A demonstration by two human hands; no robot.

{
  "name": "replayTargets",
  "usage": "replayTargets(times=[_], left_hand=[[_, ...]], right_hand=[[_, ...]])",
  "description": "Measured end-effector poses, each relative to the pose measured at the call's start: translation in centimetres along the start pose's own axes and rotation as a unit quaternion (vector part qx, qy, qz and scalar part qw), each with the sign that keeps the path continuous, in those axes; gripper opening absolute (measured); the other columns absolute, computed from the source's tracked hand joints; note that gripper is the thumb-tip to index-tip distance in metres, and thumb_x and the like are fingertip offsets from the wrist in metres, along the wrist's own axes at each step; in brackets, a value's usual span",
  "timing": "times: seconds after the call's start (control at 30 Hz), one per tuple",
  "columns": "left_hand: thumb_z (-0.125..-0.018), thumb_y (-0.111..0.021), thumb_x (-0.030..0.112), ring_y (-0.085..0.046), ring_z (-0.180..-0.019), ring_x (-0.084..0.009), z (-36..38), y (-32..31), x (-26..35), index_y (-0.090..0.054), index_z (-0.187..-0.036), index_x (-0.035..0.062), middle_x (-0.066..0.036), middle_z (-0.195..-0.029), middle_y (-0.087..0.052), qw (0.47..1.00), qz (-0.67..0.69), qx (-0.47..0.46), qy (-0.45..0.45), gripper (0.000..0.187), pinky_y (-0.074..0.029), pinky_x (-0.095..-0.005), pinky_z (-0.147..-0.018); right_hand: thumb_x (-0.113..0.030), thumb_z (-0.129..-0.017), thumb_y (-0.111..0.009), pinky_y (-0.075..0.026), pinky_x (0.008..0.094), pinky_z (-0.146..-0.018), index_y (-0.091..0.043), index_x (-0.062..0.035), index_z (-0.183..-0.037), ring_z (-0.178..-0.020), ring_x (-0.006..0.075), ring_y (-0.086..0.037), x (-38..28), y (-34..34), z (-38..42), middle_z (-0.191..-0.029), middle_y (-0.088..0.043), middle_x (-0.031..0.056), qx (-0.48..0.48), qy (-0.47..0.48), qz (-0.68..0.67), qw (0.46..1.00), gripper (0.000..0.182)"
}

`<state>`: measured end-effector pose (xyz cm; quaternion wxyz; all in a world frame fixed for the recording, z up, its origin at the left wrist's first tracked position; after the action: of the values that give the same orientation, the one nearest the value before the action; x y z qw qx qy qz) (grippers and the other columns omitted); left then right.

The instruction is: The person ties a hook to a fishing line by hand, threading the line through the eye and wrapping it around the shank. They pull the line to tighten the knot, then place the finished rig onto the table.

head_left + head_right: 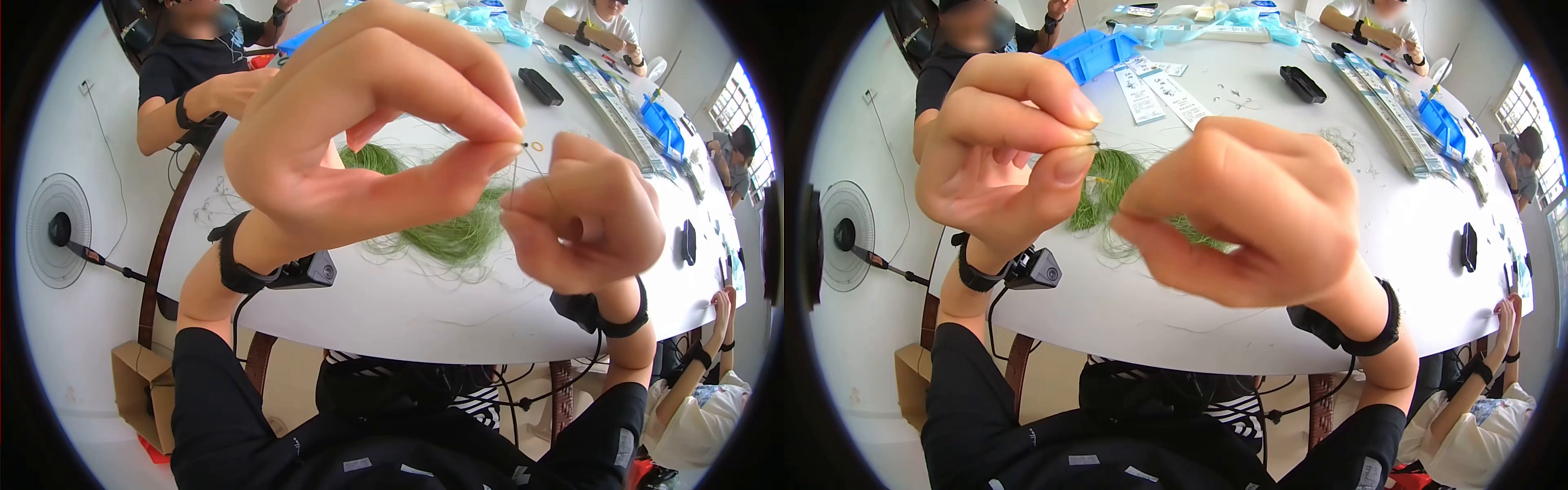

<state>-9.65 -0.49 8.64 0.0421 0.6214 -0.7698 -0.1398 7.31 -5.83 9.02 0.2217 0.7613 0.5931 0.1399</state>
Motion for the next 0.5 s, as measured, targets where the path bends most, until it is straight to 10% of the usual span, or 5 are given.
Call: replayTargets(times=[0.5], left_hand=[[-0.072,-0.065,-0.006,-0.057,-0.075,-0.0152,-2.4,-0.2,1.8,-0.055,-0.085,-0.0054,-0.017,-0.091,-0.056,0.986,-0.043,-0.113,0.111,0.017,-0.049,-0.0228,-0.064]], right_hand=[[0.0,-0.064,-0.069,-0.026,0.0255,-0.042,-0.059,0.0005,-0.079,-0.047,0.0131,-0.035,-2.8,1.2,0.0,-0.05,-0.043,-0.0008,-0.013,0.03,0.171,0.985,0.018]])
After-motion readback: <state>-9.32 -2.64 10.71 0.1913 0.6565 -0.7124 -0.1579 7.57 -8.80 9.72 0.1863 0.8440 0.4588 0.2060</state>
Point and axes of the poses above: each hand's wrist, its own z-axis away from the middle knuckle, its own y-axis out of the back of the hand, x = y × z, the point moved 3 cm from there along -z, towards the middle knuckle
